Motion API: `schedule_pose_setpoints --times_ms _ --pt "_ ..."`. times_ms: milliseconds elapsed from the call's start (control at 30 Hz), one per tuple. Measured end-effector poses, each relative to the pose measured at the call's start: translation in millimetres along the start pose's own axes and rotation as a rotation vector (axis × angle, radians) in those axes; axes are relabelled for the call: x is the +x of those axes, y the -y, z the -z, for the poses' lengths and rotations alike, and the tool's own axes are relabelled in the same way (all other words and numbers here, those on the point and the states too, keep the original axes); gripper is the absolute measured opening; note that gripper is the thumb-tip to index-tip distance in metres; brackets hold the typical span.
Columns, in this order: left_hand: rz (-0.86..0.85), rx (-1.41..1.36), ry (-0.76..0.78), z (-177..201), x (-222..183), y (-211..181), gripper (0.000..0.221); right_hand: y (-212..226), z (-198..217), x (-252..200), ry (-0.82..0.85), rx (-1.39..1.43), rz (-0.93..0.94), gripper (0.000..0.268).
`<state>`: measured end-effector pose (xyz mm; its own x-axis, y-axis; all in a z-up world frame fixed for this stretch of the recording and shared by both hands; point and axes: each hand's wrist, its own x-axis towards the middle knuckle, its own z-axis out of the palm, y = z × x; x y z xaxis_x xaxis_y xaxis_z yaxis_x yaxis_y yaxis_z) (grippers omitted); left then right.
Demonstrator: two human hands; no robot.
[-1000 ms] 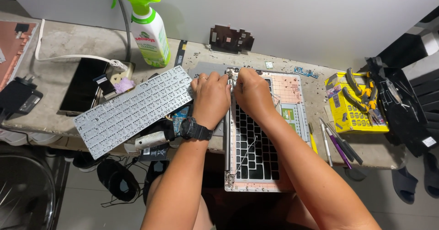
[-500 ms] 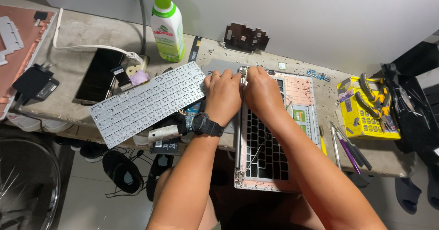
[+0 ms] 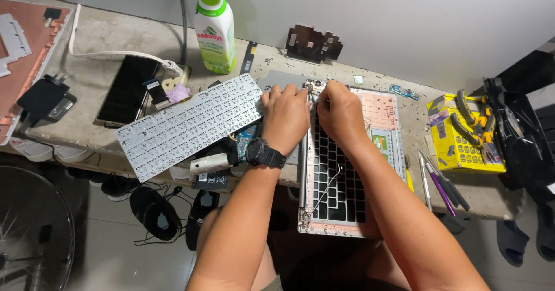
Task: Replacing a laptop keyboard by aligning it with the housing and pressing it into place using a small tool.
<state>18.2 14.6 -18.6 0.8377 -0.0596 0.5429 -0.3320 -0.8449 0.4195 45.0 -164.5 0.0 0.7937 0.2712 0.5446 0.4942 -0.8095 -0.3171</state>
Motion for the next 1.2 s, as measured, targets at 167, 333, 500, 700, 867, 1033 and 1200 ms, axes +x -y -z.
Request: schedule_pose_setpoints --times_ms 167,333,500,700,867,1033,1200 --pt "0.009 0.001 0.018 6 0 -2 0.03 -2 2 3 -0.007 0.05 0.03 0.024" --pt "0.012 0.005 0.025 6 0 -2 0.031 -3 5 8 -0.003 0.101 0.04 0.025" --pt "-0.009 -0.001 0.013 3 -1 1 0.033 1 9 6 -0.016 0.118 0.034 0.023" --pt "-0.002 0.003 0.017 5 -1 -3 0.032 5 11 6 -0.008 0.133 0.024 0.024" --pt "-0.007 -0.005 0.029 6 -1 -3 0.032 4 11 5 -0.007 0.117 0.001 0.024" --pt "-0.007 -0.01 0.034 8 0 -2 0.032 0 9 6 -0.007 0.119 0.02 0.024" --pt "-0.011 -0.006 0.03 7 -1 -2 0.032 6 12 7 -0.002 0.105 0.029 0.026"
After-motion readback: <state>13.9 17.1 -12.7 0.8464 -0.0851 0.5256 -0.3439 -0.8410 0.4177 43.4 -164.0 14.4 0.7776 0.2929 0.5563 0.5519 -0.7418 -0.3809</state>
